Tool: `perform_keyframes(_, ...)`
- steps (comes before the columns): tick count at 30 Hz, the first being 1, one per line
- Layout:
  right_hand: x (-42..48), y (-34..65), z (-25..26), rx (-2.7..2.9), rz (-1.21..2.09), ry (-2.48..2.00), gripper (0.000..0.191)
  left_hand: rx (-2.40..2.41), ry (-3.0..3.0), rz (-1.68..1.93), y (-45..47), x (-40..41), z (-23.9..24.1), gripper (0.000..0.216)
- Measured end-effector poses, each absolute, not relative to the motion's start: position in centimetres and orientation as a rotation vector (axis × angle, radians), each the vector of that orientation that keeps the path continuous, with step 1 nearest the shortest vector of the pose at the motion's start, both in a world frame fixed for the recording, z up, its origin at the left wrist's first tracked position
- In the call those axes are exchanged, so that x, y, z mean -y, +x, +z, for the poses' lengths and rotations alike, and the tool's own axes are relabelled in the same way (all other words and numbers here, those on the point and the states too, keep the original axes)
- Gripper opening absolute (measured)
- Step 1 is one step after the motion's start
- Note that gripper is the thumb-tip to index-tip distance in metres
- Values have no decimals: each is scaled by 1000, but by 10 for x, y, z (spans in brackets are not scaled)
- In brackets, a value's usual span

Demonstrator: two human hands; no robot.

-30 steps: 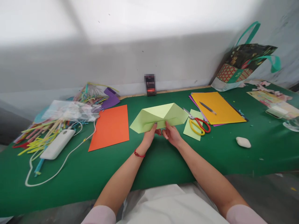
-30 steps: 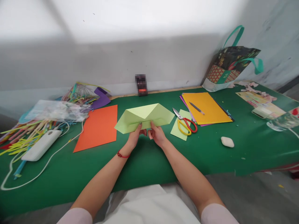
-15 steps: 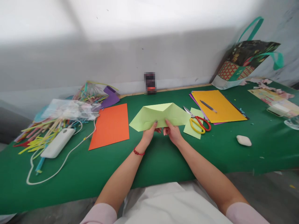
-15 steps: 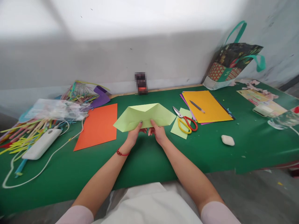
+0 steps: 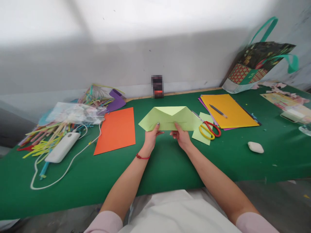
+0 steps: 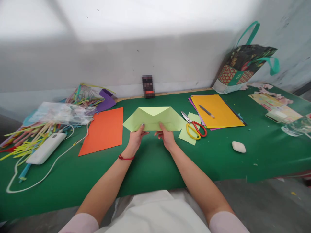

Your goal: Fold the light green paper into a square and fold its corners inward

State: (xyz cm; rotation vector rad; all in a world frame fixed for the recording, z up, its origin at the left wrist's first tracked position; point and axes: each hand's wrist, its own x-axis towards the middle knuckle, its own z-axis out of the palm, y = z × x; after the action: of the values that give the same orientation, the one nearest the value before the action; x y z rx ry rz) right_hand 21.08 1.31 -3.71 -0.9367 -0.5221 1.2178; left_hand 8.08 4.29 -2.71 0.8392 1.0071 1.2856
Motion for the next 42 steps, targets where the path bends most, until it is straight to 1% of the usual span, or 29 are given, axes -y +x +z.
perform_keyframes(2, -13, 211, -39, 562, 1194, -960, 41, -1008, 847, 1292, 81, -43, -26, 39)
perform_keyframes(5, -13, 210, -44, 638, 1143, -1074, 30, -996, 868, 1306, 80, -43, -25, 40)
perform_keyframes(9, -12, 211, -49, 778, 1107, -1109, 37, -993, 914, 1313, 80, -41, -26, 40)
perform_keyframes(14, -9, 211, -43, 844, 1091, -1056, 36, -973, 924, 1329, 81, -41, -28, 40)
perform_keyframes(18, -10, 211, -39, 782, 1135, -1049, 35, -1007, 883, 1366, 77, -46, -28, 38)
perform_keyframes(23, -13, 214, -38, 669, 1221, -1128, 45, -1027, 963, 1163, 61, -56, -22, 29)
perform_keyframes(27, -15, 230, -30, 745, 1298, -1215, 49, -1091, 894, 1227, 52, -62, -22, 24)
perform_keyframes(28, -15, 238, -26, 775, 1253, -1285, 48, -1120, 853, 1247, 52, -63, -23, 23)
perform_keyframes(29, -15, 249, -22, 804, 1126, -1369, 45, -1146, 811, 1255, 52, -65, -25, 22)
perform_keyframes(32, -15, 290, -10, 917, 639, -1761, 22, -1192, 728, 1206, 52, -67, -28, 17)
perform_keyframes(34, -13, 319, -5, 974, 390, -2091, 14, -1213, 718, 1155, 53, -68, -30, 16)
perform_keyframes(35, -12, 332, -3, 989, 346, -2232, 15, -1226, 723, 1139, 53, -68, -31, 16)
perform_keyframes(37, -8, 353, -3, 987, 372, -2447, 27, -1246, 750, 1136, 53, -68, -33, 20)
perform_keyframes(40, -1, 369, -9, 1093, 570, -2552, 43, -1259, 800, 1195, 53, -68, -35, 32)
perform_keyframes(42, 2, 371, -15, 1215, 643, -2555, 52, -1269, 817, 1257, 54, -68, -36, 45)
